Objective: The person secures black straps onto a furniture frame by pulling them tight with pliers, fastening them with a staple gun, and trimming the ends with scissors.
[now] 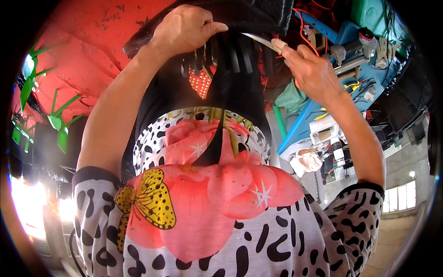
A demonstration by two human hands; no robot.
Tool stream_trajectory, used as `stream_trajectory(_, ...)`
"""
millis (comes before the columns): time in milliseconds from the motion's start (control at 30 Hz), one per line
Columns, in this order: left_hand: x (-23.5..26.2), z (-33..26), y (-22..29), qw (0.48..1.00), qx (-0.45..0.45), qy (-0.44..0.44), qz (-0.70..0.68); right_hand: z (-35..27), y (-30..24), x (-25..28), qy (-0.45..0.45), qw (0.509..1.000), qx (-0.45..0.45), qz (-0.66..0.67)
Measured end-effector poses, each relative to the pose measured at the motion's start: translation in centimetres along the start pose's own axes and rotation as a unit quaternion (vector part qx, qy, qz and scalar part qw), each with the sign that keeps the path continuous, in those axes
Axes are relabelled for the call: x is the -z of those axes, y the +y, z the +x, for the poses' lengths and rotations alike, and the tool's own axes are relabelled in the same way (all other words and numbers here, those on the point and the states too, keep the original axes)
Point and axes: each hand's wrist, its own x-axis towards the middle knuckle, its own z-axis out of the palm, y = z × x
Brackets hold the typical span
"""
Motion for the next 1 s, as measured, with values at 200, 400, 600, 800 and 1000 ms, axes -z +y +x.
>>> stream_trajectory(200,-1.0,0.0,-0.6,0.999,-0.032,0.011,0.033,-0.4,-0.8,-0.7,0.112,0.982,0.039,0.144)
stream_trajectory(400,-0.9,0.2,0.3,1.0,0.008,-0.006,0.028,-0.2,-2.4,1.5,-0.015,0.973,-0.074,0.219)
stream_trajectory(600,-1.8,0.5,0.7,1.0,0.018,-0.005,0.014,-0.6,-2.8,2.4,-0.077,0.93,-0.19,0.304)
stream_trajectory(800,-1.7,0.7,1.5,0.998,0.04,-0.038,-0.005,0.1,-3.0,4.4,-0.124,0.934,-0.2,0.267)
stream_trajectory(1000,-2.8,0.8,1.8,1.0,0.004,0.004,0.002,0.3,-2.6,5.5,-0.144,0.941,-0.197,0.234)
